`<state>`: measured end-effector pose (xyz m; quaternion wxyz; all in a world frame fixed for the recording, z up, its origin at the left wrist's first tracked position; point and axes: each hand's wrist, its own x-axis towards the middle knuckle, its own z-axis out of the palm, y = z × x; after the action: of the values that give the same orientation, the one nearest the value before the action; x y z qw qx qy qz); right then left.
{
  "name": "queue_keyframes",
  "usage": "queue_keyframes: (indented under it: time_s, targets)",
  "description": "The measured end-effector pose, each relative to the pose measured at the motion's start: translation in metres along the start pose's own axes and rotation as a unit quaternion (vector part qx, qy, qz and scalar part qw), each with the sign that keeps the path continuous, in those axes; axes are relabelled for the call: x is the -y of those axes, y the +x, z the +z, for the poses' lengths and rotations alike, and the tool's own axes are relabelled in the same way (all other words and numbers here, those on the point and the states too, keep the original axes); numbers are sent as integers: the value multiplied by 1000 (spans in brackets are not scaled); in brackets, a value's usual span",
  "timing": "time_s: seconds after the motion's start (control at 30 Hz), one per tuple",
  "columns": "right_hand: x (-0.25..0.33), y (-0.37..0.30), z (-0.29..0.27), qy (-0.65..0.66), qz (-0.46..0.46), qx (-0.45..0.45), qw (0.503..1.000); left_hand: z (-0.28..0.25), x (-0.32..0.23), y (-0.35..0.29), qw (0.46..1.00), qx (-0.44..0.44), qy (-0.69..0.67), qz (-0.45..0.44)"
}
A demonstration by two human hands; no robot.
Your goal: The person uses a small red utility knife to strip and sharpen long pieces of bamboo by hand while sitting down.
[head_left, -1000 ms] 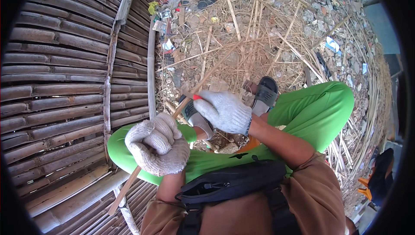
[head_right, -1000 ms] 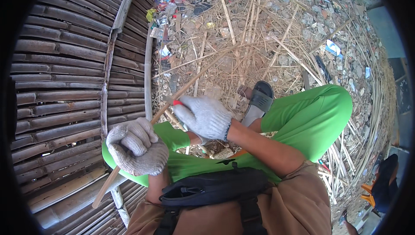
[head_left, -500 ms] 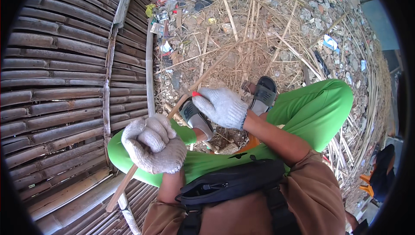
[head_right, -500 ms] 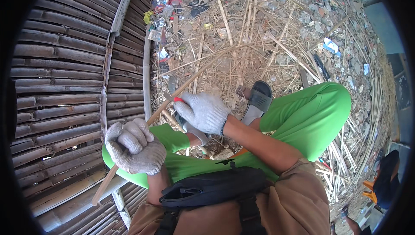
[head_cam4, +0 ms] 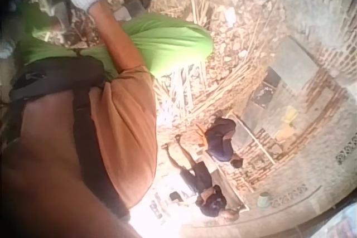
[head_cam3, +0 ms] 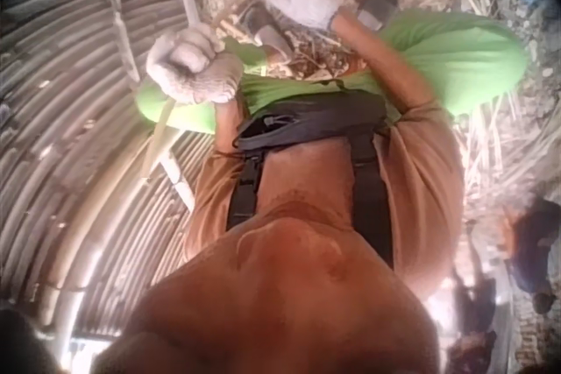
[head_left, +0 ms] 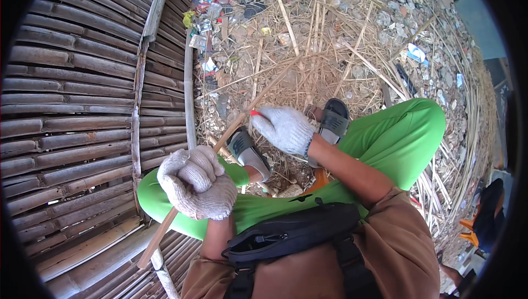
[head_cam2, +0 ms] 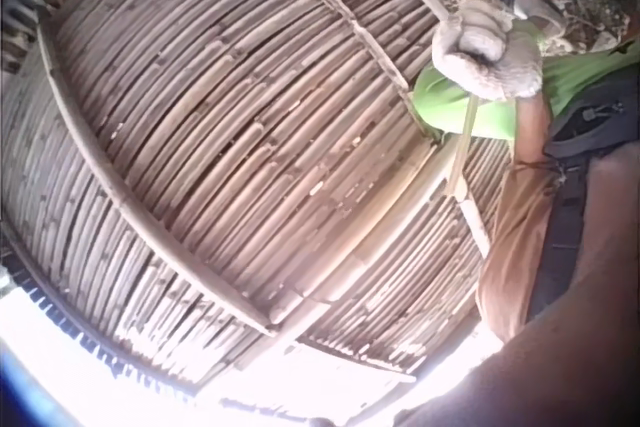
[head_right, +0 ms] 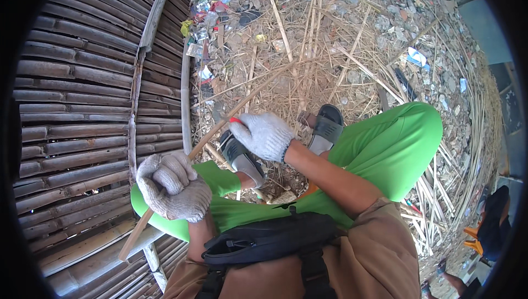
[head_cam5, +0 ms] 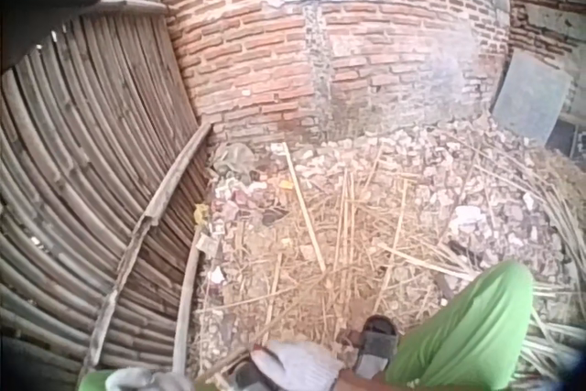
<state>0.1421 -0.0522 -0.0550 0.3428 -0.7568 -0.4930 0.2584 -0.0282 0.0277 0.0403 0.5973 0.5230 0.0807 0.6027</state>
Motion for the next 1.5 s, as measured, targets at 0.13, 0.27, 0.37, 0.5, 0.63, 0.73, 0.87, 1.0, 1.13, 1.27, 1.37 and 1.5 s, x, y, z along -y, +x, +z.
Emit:
queue_keyframes:
  time_s: [0.13,0.27,0.37,0.5,0.63,0.73,0.87,1.0,1.13,1.27,1.37,1.5]
  targets:
    - [5,-4,-4,25,20,26,999,1,3,-2,1000,-4,-11,-12]
    - [-31,9,-4,20,63,14,998,3,4,2,1000,-8,-18,12]
    - [3,3,-7,15,3,44,999,1,2,2,1000,-2,-11,8]
    - [-49,17,4,18,44,4,999,0,0,5,1000,11,-22,9]
    - [-114,43,0,-28,113,23,993,-2,0,5,1000,14,-21,15]
    - [-122,62,0,-19,153,27,988,-3,-1,8,1000,4,-28,7]
    - [-57,45,7,25,86,39,995,-14,-1,12,999,-20,-33,6]
    - [-145,64,9,-16,182,20,983,-17,4,16,999,-7,-46,-5]
    - [-144,57,18,-39,223,-51,973,-19,0,20,998,-22,-53,-15]
    - [-53,41,25,26,93,-31,995,-15,3,26,992,-101,-41,-64]
    - [11,25,37,56,62,9,996,-20,0,25,988,-131,-43,-66]
    - [0,28,31,32,96,34,994,-15,-3,20,985,-145,-38,-84]
